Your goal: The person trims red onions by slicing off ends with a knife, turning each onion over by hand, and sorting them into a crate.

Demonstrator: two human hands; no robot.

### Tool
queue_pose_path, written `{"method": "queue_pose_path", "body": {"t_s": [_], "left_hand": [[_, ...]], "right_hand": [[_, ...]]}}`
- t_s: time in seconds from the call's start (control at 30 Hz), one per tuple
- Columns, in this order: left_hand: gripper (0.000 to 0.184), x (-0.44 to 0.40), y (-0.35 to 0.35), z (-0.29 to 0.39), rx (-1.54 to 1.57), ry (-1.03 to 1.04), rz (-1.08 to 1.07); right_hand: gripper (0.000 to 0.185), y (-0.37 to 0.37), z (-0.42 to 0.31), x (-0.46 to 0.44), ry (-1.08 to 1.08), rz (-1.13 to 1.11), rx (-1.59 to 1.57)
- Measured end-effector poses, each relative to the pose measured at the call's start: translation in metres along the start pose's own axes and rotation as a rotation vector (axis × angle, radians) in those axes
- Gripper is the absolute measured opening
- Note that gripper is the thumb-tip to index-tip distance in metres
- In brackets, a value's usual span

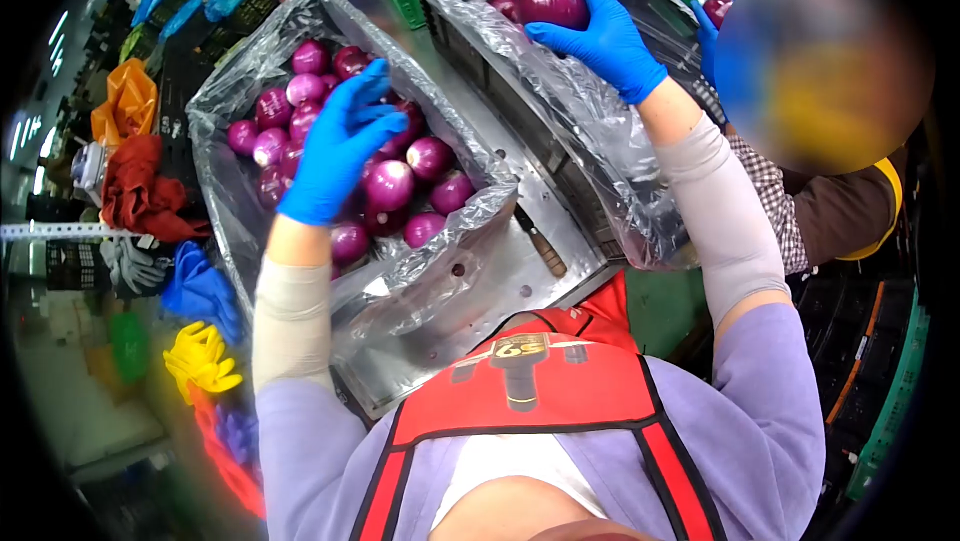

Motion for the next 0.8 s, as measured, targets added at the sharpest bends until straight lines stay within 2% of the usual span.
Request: {"method": "queue_pose_path", "body": {"t_s": [0.07, 0.1, 0.13, 0.17, 0.2, 0.27, 0.3, 0.47, 0.53, 0.6, 0.67, 0.7, 0.73, 0.8], "left_hand": [[0.064, 0.000, 0.017, -0.005, 0.064, 0.044, -0.064], [0.064, 0.002, 0.026, -0.006, 0.156, -0.008, -0.103], [0.065, 0.004, 0.032, -0.007, 0.249, -0.060, -0.141], [0.072, 0.006, 0.034, -0.007, 0.344, -0.119, -0.221], [0.072, 0.009, 0.039, -0.006, 0.336, -0.125, -0.202], [0.088, 0.014, 0.054, -0.003, 0.485, -0.117, -0.256], [0.090, 0.012, 0.054, -0.012, 0.521, -0.106, -0.242], [0.088, 0.012, 0.053, -0.018, 0.455, -0.078, -0.176], [0.086, 0.011, 0.053, -0.019, 0.340, -0.039, -0.089], [0.088, 0.010, 0.055, -0.020, 0.400, -0.053, -0.075], [0.091, 0.009, 0.053, -0.023, 0.315, 0.104, -0.020], [0.094, 0.008, 0.053, -0.022, 0.249, 0.114, -0.009], [0.094, 0.009, 0.053, -0.020, 0.248, 0.110, -0.013], [0.095, 0.009, 0.054, -0.016, 0.123, 0.192, 0.013]], "right_hand": [[0.090, 0.032, -0.016, 0.002, -0.131, 0.017, -0.282], [0.091, 0.046, -0.023, 0.006, -0.290, -0.026, -0.219], [0.094, 0.062, -0.024, 0.013, -0.345, -0.031, -0.289], [0.095, 0.074, -0.025, 0.020, -0.345, -0.040, -0.293], [0.097, 0.083, -0.025, 0.028, -0.345, -0.048, -0.292], [0.098, 0.099, -0.026, 0.038, -0.311, -0.149, -0.380], [0.097, 0.102, -0.026, 0.041, -0.316, -0.158, -0.331], [0.095, 0.101, -0.030, 0.048, -0.275, -0.191, -0.317], [0.095, 0.097, -0.028, 0.049, -0.268, -0.237, -0.319], [0.093, 0.093, -0.027, 0.052, -0.248, -0.247, -0.322], [0.095, 0.089, -0.026, 0.053, -0.098, -0.315, -0.411], [0.085, 0.088, -0.024, 0.055, -0.112, -0.268, -0.447], [0.085, 0.086, -0.024, 0.055, -0.108, -0.264, -0.448], [0.070, 0.079, -0.028, 0.054, -0.149, -0.222, -0.273]]}}
Point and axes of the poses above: each hand's wrist, its own x-axis away from the middle knuckle, its own y-axis out of the palm, z = x × y, the point moved 2 cm from there along -x, towards the middle knuckle, and after that the axes turned 5 degrees about -y, right-handed, at the moved point
